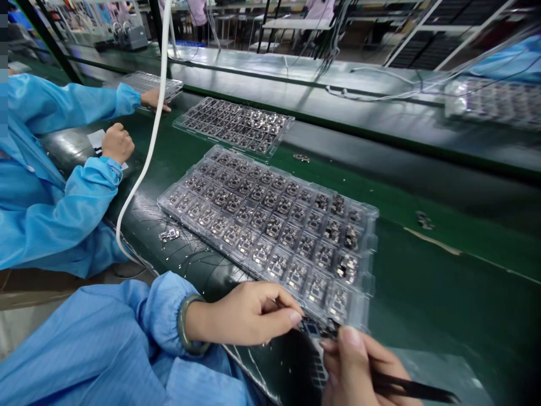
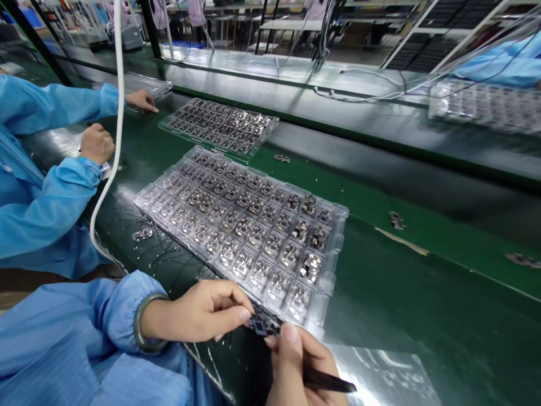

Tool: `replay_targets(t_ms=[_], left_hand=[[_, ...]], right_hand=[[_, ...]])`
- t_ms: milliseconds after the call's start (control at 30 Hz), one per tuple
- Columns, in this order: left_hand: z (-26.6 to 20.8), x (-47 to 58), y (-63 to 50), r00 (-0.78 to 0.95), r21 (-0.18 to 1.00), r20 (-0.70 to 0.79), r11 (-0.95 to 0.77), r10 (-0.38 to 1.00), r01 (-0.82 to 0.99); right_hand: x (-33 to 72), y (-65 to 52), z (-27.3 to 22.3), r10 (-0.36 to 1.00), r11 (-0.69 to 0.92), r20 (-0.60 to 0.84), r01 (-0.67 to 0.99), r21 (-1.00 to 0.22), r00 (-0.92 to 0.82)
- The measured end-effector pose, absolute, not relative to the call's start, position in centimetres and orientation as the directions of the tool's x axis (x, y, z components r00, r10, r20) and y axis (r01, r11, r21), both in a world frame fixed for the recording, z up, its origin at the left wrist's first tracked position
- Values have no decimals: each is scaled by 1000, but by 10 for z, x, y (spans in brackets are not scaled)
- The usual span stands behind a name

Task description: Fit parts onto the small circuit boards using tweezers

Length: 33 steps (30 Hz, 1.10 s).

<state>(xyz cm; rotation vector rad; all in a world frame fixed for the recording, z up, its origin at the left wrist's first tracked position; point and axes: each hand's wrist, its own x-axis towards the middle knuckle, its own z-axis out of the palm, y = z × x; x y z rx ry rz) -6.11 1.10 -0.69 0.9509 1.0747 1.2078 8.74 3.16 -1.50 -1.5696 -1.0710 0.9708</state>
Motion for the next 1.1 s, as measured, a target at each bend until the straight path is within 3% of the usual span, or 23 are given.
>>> replay_targets(t_ms=[300, 700, 1100], left_hand=[[-10, -61, 10, 67, 935, -161, 174, 985, -310], [-2, -65, 3, 11, 961, -222, 221, 975, -166], [4, -69, 1, -8, 972, -233, 232, 973, -33]], right_hand=[[74, 29, -8, 928, -117, -73, 100, -988, 365], [72, 27, -9, 970, 53, 86, 147, -988, 227], [72, 25, -10, 985, 40, 53, 85, -996, 163]])
